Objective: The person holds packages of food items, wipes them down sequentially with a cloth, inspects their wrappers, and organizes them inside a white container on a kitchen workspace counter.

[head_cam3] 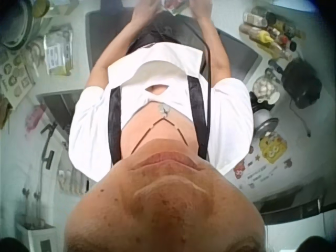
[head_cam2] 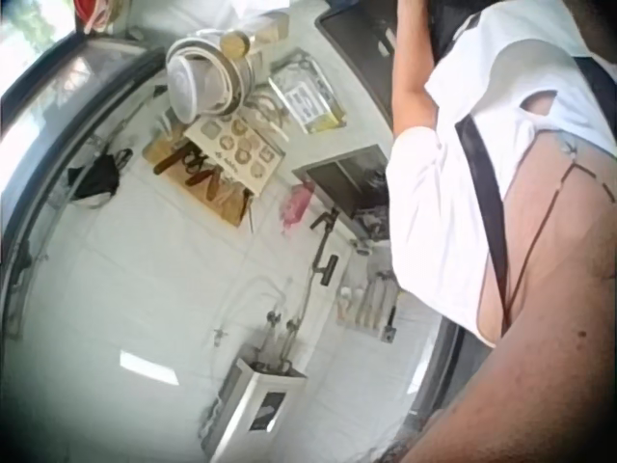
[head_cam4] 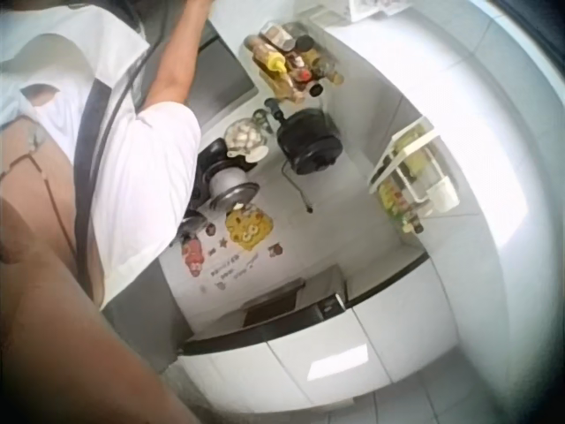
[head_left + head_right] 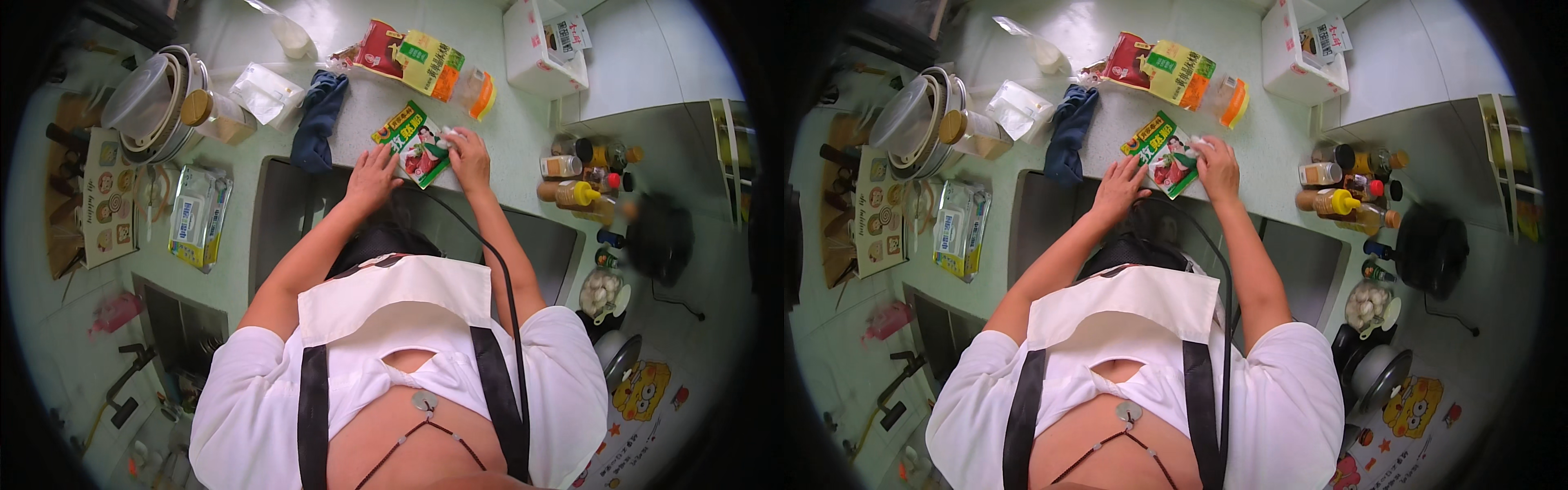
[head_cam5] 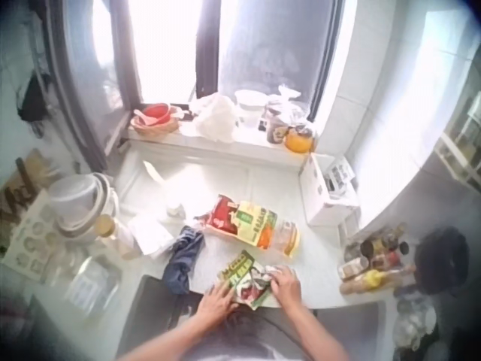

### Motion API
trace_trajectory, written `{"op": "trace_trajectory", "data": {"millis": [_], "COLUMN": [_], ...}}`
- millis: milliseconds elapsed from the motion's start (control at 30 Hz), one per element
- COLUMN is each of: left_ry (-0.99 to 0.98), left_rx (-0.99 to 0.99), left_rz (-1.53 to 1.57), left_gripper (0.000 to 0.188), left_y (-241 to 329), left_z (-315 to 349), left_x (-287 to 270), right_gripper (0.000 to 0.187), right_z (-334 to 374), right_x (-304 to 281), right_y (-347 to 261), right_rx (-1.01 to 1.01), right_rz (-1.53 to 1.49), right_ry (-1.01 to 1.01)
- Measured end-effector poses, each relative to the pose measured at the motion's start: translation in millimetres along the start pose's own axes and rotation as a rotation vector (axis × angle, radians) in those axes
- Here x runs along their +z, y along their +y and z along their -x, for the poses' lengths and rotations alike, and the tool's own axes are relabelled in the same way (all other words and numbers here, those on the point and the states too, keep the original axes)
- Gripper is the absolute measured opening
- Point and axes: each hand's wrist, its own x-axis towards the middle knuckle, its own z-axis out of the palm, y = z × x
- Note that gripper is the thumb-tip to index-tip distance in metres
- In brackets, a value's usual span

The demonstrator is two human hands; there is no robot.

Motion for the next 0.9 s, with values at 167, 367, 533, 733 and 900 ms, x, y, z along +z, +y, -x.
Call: {"op": "trace_trajectory", "data": {"millis": [167, 367, 533, 733, 900], "left_ry": [0.029, 0.053, 0.070, 0.035, 0.058], "left_rx": [0.010, -0.033, -0.102, -0.103, -0.120], "left_rz": [0.001, -0.040, 0.007, 0.027, -0.019], "left_gripper": [0.057, 0.057, 0.057, 0.058, 0.058], "left_y": [-3.0, 2.9, 16.2, 14.9, 17.0], "left_z": [1.7, 7.3, 8.3, 8.5, 7.1], "left_x": [6.6, 13.5, 4.6, 7.1, 5.2], "right_gripper": [0.039, 0.023, 0.019, 0.022, 0.015], "right_z": [-40.4, -41.8, -63.5, -55.8, -56.7], "right_x": [20.3, 70.1, 68.9, 73.9, 73.2], "right_y": [-29.7, -37.0, -14.6, -19.5, -23.6], "right_rx": [-0.217, -0.445, -0.285, -0.311, -0.369], "right_rz": [-0.103, -0.113, 0.003, -0.129, -0.198], "right_ry": [-0.007, -0.209, -0.114, -0.114, -0.256]}}
